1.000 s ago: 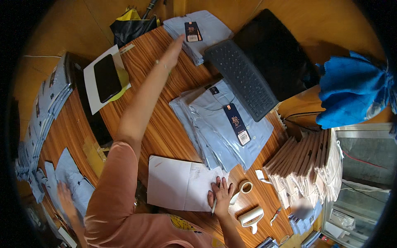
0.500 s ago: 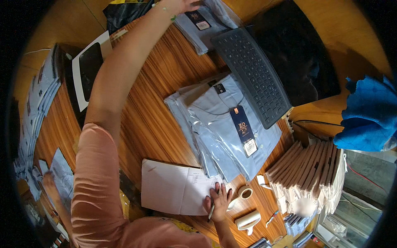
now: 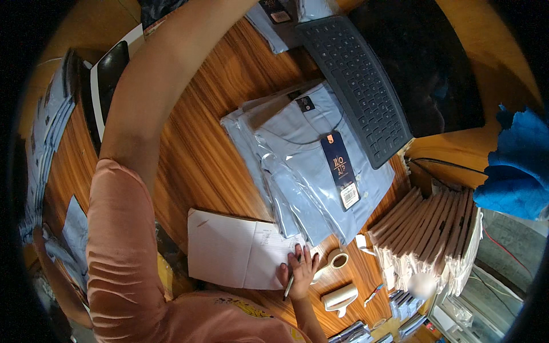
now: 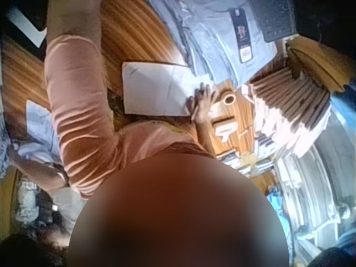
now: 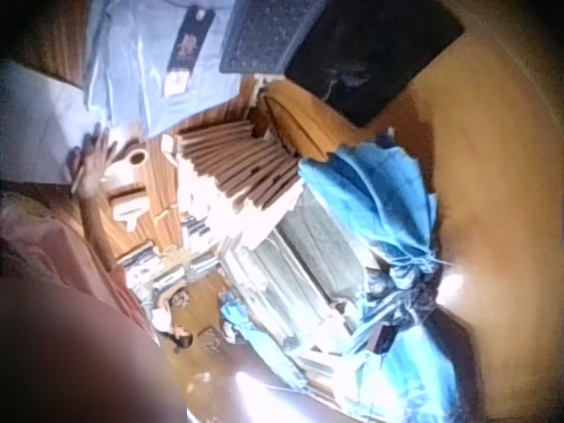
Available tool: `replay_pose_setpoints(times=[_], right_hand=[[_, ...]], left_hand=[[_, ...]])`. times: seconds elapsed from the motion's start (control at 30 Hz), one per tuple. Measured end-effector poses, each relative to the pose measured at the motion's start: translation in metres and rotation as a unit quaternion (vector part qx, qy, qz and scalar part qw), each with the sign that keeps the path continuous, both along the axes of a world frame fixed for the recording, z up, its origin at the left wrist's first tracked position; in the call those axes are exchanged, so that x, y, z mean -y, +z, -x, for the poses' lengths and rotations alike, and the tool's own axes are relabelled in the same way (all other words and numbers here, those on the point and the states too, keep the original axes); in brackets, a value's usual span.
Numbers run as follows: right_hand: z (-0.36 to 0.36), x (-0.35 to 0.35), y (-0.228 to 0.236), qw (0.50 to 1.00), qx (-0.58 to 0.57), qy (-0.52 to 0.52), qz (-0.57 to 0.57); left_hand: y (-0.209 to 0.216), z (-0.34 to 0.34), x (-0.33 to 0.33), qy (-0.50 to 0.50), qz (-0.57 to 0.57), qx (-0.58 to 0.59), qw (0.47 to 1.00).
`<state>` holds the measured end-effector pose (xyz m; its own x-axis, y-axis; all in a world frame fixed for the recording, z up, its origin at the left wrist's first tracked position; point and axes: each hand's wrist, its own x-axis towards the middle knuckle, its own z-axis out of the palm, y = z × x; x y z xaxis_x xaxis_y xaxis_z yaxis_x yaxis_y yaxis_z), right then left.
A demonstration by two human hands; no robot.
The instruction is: The person wraps folded shirts in plastic, ties them with white ribbons, and stacks the finished packages. They also write in a notebook and handle a tape dispenser and scissors during the process.
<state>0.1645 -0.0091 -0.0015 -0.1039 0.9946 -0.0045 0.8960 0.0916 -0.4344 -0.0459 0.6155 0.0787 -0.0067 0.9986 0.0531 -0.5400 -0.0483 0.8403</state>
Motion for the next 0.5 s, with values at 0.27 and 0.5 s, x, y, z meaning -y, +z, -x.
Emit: replay_pose_setpoints(times=[0.27, 0.5], right_hand=[[0.002, -0.001, 0.005, 1.0, -0.005, 0.0, -0.009], [-0.001, -0.004, 0.004, 1.0, -0.01, 0.009, -0.002]], left_hand=[[-0.041, 0.03, -0.001, -0.003, 0.016, 0.007, 1.0], [-0.097, 0.053, 0.083, 0.129, 0.014, -0.246, 0.961]])
